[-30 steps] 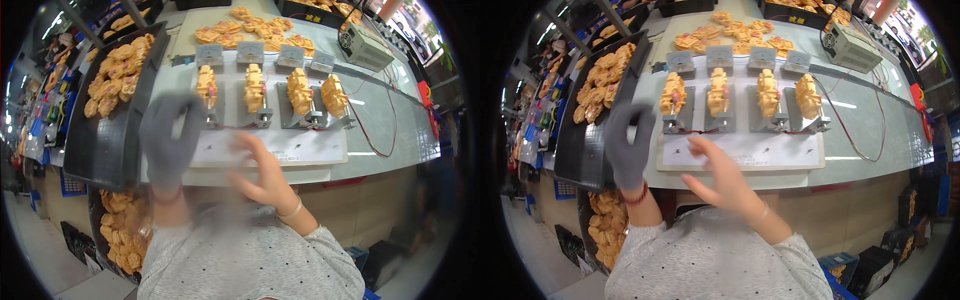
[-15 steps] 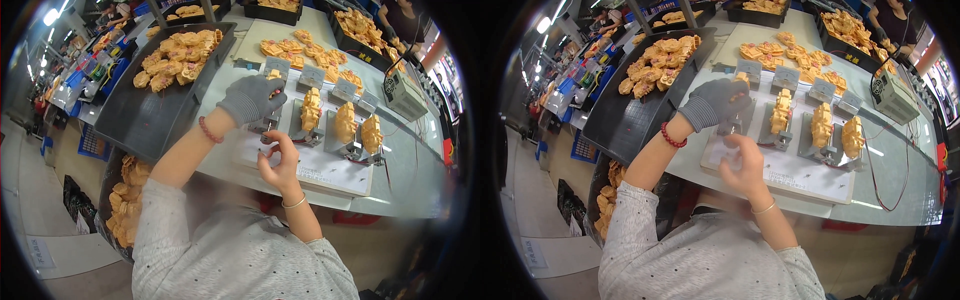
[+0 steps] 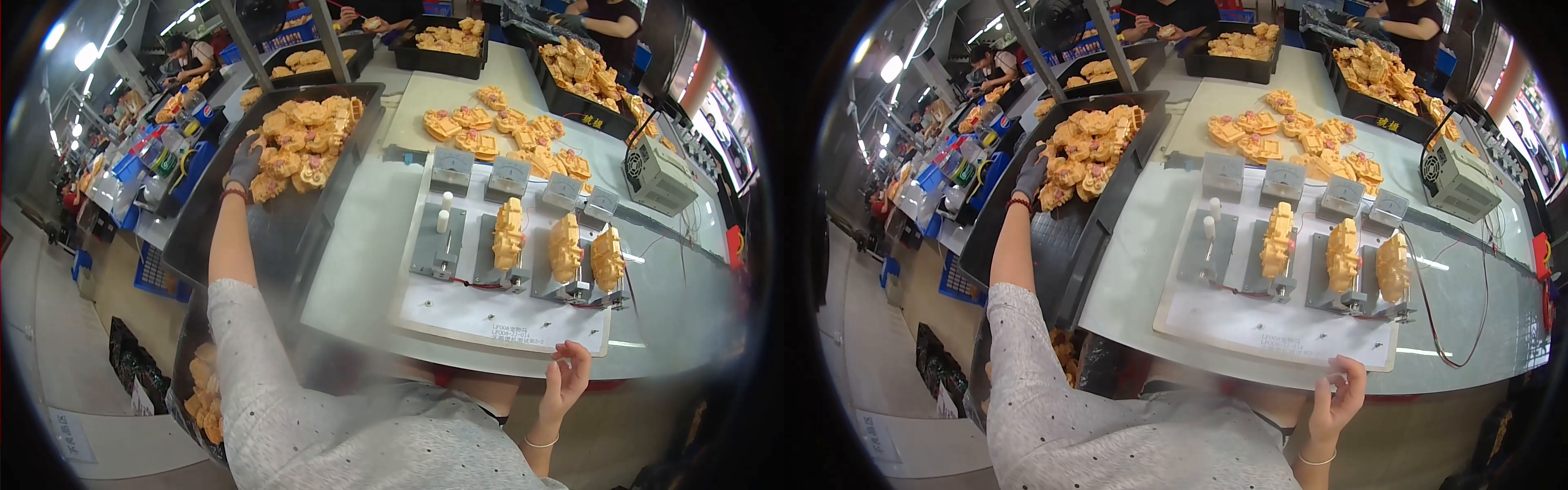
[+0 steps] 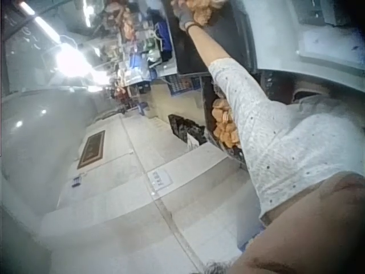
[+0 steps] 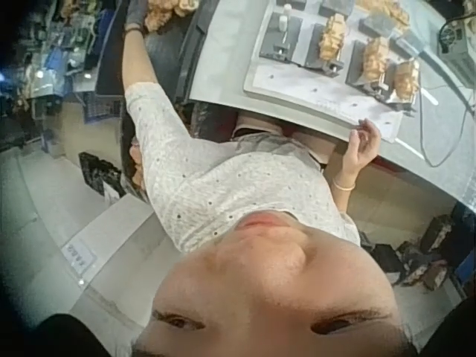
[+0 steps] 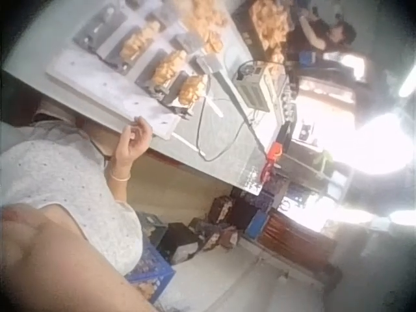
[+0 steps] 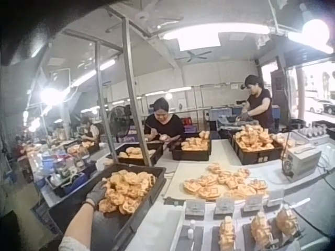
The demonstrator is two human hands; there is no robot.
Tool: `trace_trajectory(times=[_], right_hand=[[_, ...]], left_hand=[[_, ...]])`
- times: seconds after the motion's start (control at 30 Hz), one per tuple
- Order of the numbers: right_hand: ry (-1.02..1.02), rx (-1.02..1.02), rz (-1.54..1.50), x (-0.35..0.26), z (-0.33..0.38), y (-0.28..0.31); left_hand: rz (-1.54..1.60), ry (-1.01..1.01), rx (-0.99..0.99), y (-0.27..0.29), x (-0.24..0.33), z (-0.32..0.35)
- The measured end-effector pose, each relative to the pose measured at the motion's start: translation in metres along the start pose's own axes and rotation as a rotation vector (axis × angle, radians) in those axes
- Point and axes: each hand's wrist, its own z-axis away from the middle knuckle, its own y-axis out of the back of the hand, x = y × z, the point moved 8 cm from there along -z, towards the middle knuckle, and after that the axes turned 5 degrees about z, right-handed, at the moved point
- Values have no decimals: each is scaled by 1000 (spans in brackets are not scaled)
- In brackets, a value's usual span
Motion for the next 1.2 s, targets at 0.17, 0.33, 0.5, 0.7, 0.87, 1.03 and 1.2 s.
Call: trace_trajectory(times=[0.17, 0.33, 0.5, 0.7, 0.87, 1.03, 1.2], right_hand=[[-32, 23, -73, 0, -9, -16], [-45, -299, -140, -23, -51, -97], [84, -178, -388, -7, -55, -116], [139, -127, -278, -3, -48, -102], [163, -125, -250, -5, -45, -103], [158, -163, -217, -6, -47, -105], [181, -136, 33, -19, -22, -62]], left_hand=[[54, -711, 222, -36, 210, 53], [254, -883, -627, -130, 400, 235], [-204, -842, -925, -208, 418, 320], [-542, -696, -999, -213, 426, 332], [-458, -581, -1092, -220, 410, 327], [-312, -681, -839, -187, 429, 302], [250, -650, -514, -96, 387, 159]])
